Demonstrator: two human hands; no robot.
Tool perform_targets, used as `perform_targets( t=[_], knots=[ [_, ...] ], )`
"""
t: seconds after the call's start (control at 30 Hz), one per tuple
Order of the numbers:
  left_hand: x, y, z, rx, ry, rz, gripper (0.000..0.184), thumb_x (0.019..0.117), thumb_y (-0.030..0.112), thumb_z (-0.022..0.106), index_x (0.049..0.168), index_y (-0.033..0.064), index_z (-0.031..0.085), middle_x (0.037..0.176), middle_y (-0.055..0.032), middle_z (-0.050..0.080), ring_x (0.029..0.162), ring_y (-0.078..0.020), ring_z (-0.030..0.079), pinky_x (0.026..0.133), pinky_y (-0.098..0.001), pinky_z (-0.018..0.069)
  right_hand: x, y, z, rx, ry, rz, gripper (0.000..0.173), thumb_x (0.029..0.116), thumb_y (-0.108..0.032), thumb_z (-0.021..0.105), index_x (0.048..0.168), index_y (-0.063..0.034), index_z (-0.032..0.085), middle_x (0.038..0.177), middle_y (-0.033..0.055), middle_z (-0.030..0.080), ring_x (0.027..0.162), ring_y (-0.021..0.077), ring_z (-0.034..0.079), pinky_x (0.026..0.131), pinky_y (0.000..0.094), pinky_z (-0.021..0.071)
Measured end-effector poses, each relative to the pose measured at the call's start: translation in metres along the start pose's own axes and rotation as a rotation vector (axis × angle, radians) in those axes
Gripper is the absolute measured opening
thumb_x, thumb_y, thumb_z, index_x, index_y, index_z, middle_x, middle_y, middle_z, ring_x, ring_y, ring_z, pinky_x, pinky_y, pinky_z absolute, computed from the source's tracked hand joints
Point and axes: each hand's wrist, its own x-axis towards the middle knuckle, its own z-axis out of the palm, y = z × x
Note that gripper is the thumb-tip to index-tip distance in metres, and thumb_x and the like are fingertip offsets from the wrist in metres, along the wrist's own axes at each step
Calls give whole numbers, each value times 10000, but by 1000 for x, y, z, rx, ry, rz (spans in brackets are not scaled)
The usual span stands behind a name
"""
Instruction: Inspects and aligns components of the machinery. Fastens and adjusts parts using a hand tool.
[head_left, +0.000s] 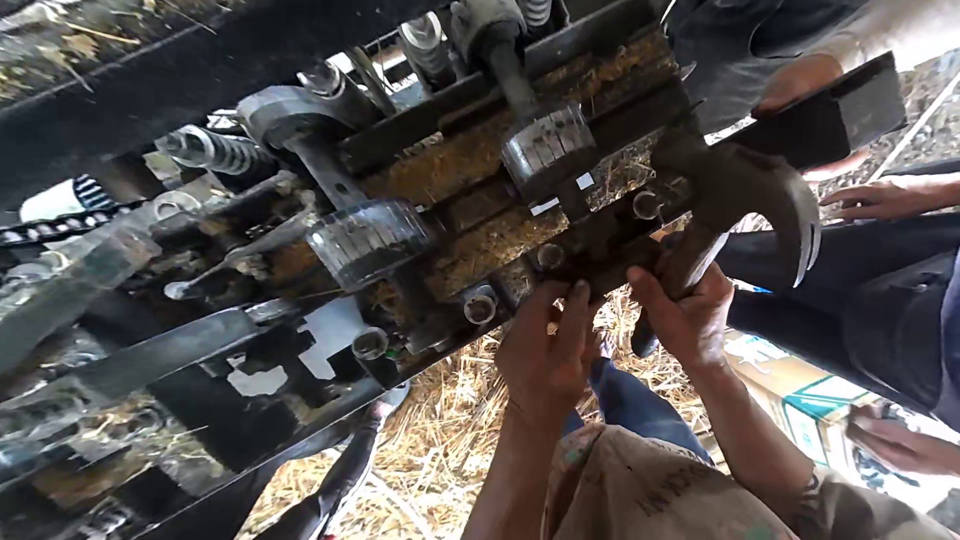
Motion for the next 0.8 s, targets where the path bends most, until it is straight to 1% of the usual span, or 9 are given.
perform_targets(
  t=[0.2,0.33,0.4,0.47,0.53,0.57,0.63,0.7,0.8],
  knots=[
    [6,-13,4,63,-78,90,320,979,323,700,1189,85,745,1159,-132,728,716,-223,701,533,-364,531,-1,1,1,2,-3,41,228,903,-195,780,992,-65,615,722,-28,655,564,66,637,512,276,588],
    [4,-16,6,88,-60,102,320,979,303,695,1197,72,738,1127,-130,720,739,-228,699,551,-363,540,-15,-8,-16,-98,-41,3,267,925,-230,767,1084,-62,634,848,-21,724,682,76,700,593,306,629],
    [4,-16,7,91,-66,92,337,981,306,697,1216,68,730,1116,-131,713,753,-230,703,568,-370,557,-39,-8,-36,-134,-91,-31,182,946,-227,736,991,-78,642,804,-25,709,657,58,677,580,287,612],
    [5,-16,6,69,-70,81,341,985,294,694,1225,54,726,1114,-144,717,774,-240,714,589,-384,570,-68,-9,-54,-202,-156,-15,283,946,-314,735,999,-49,650,798,-18,694,693,10,665,638,232,605],
    [6,-17,6,67,-44,106,323,985,277,692,1211,49,732,1099,-148,714,806,-243,713,632,-378,578,-86,-5,-66,-244,-261,34,434,987,-467,642,1080,-44,636,827,-24,666,733,-23,633,676,197,574],
    [5,-17,6,69,-37,121,314,985,268,693,1204,47,734,1089,-148,711,803,-242,708,633,-372,575,-91,-2,-68,-254,-310,42,549,1023,-569,526,1113,-36,624,806,-10,649,702,-3,626,638,221,572],
    [5,-18,7,81,-39,138,310,987,265,688,1203,48,734,1094,-148,710,789,-240,706,613,-369,567,-93,1,-66,-275,-377,46,670,1067,-618,291,1153,-32,603,756,15,619,633,54,611,554,283,557],
    [4,-18,8,81,-46,150,313,983,268,694,1204,50,734,1104,-155,707,734,-239,696,562,-367,552,-88,2,-58,-310,-376,34,665,1084,-583,261,1159,-20,608,739,25,625,613,65,614,547,292,556],
    [3,-17,11,67,-30,164,309,973,266,713,1195,54,739,1085,-157,685,639,-221,638,507,-343,512,-83,3,-53,-306,-371,39,608,1095,-548,282,1078,-28,597,689,7,593,562,58,589,509,279,539]
  ],
)
